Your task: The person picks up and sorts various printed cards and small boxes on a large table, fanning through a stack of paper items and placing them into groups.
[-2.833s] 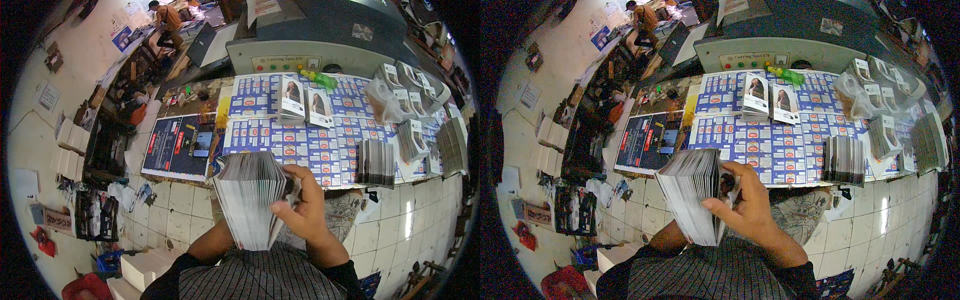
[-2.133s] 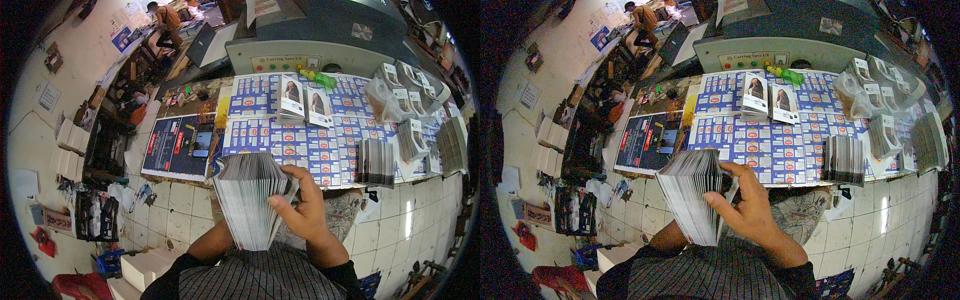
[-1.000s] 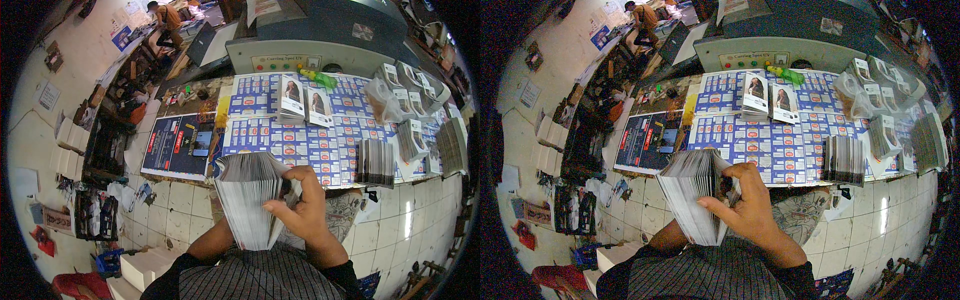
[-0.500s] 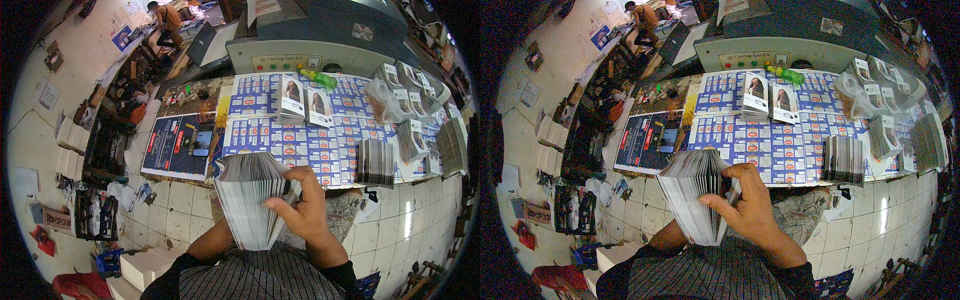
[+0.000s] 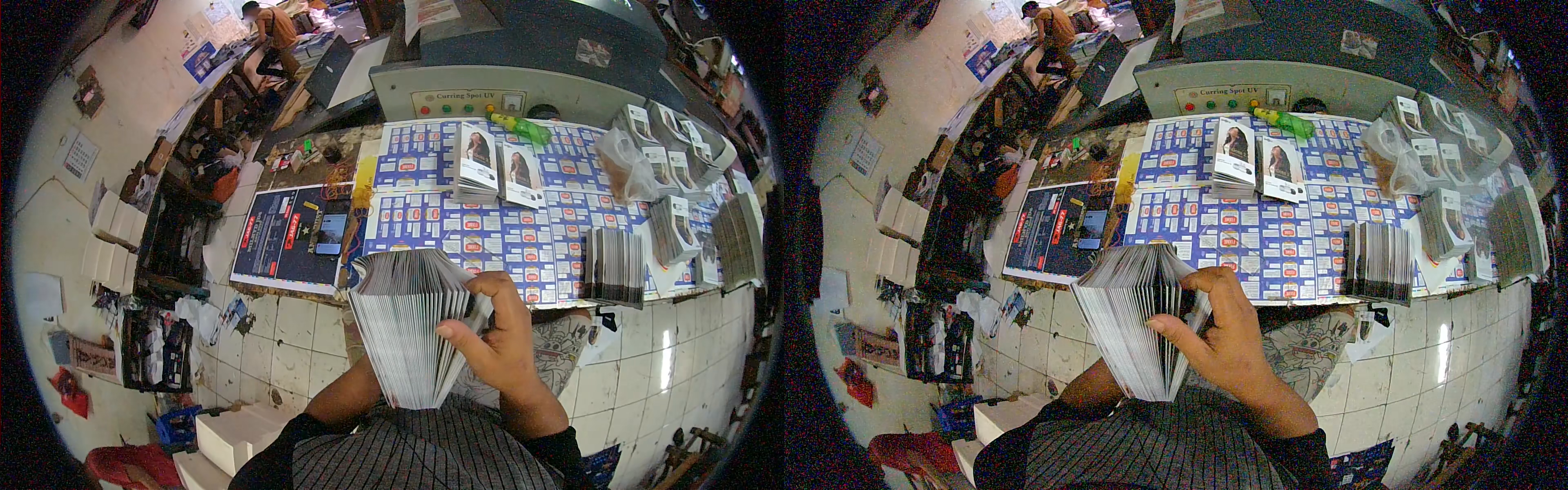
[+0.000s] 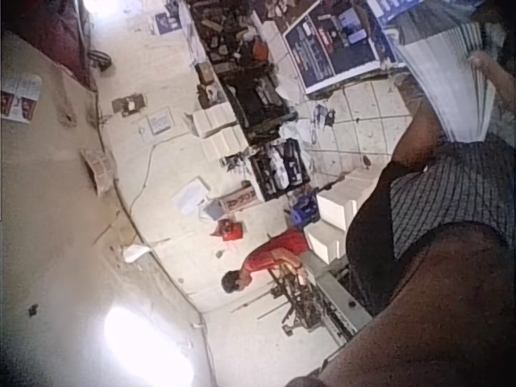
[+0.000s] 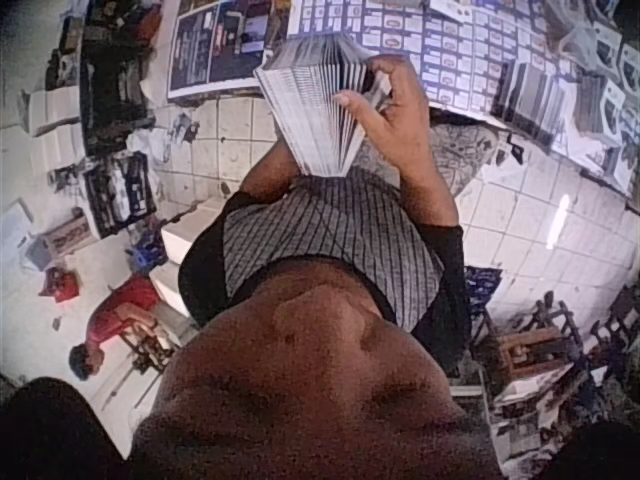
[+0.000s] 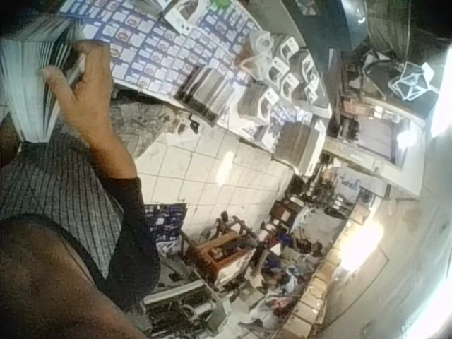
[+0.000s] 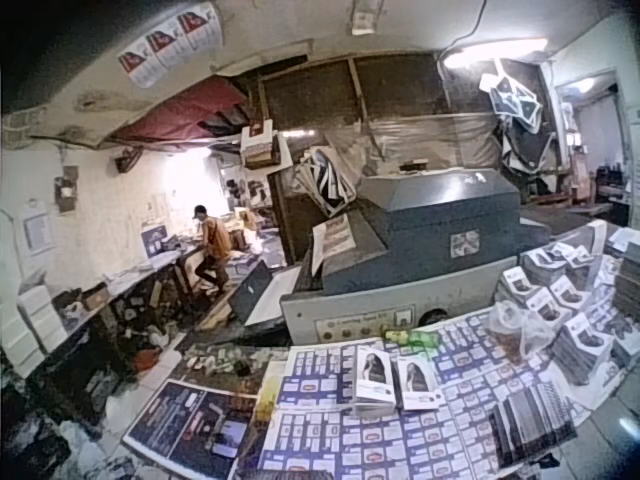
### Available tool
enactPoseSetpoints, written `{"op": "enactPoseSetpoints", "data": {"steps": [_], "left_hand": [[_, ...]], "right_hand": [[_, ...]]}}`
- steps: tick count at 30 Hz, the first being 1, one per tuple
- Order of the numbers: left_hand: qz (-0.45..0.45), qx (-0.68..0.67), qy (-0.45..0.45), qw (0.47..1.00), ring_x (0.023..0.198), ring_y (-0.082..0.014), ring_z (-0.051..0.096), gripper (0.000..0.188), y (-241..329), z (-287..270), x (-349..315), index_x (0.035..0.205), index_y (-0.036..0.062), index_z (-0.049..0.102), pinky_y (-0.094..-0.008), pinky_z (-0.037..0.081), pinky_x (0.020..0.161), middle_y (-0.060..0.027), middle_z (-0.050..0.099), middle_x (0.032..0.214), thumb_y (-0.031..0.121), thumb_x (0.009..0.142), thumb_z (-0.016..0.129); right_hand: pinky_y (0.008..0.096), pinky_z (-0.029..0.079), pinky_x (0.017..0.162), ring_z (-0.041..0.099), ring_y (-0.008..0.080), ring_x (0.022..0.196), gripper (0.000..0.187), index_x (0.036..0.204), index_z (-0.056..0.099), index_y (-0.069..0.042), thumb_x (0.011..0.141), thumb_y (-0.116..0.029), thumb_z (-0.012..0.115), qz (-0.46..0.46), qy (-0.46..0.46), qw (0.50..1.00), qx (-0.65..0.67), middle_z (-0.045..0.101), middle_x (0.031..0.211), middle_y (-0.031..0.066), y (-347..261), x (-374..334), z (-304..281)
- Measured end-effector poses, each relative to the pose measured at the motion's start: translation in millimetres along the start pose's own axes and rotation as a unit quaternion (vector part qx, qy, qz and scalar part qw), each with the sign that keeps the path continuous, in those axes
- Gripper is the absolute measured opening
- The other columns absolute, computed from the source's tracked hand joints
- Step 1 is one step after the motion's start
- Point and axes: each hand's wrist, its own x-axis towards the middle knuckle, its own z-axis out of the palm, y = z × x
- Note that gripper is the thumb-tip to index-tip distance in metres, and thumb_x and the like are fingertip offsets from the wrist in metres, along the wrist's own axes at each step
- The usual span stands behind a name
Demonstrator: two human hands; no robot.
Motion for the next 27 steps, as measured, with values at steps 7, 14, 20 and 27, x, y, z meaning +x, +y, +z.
{"op": "enactPoseSetpoints", "data": {"steps": [7,14,20,27], "left_hand": [[-0.009,-0.110,-0.013,0.994,0.127,-0.0250,0.049,0.054,-12,-15,7,0.149,0.0067,0.034,-0.0403,0.040,0.110,-0.0105,0.048,0.141,0.040,0.105,0.037],[-0.018,-0.107,-0.032,0.994,0.129,-0.0243,0.047,0.055,-7,-8,4,0.148,0.0061,0.033,-0.0392,0.037,0.112,-0.0102,0.046,0.142,0.041,0.105,0.036],[-0.025,-0.099,-0.030,0.994,0.132,-0.0284,0.045,0.057,-13,-19,8,0.152,0.0056,0.027,-0.0404,0.040,0.112,-0.0155,0.040,0.147,0.039,0.106,0.035],[-0.042,-0.115,-0.043,0.992,0.135,-0.0279,0.043,0.056,-19,-29,9,0.152,0.0054,0.026,-0.0394,0.037,0.114,-0.0146,0.039,0.149,0.038,0.107,0.033]], "right_hand": [[0.0344,0.045,0.085,0.057,0.0250,0.096,0.052,0.108,0.055,0.000,0.074,-0.025,0.085,-0.017,0.004,1.000,-0.002,0.057,0.103,0.0137,1,0,0],[0.0330,0.044,0.084,0.056,0.0232,0.093,0.053,0.107,0.055,0.000,0.071,-0.021,0.087,-0.009,0.007,1.000,-0.016,0.057,0.101,0.0116,-3,0,-1],[0.0337,0.045,0.084,0.057,0.0243,0.094,0.050,0.107,0.055,0.001,0.072,-0.018,0.085,-0.011,0.007,1.000,-0.016,0.057,0.102,0.0127,-3,1,0],[0.0451,0.038,0.102,0.050,0.0366,0.119,0.036,0.105,0.058,0.000,0.078,-0.017,0.075,-0.044,0.125,0.991,-0.028,0.057,0.117,0.0191,-1,4,4]]}}
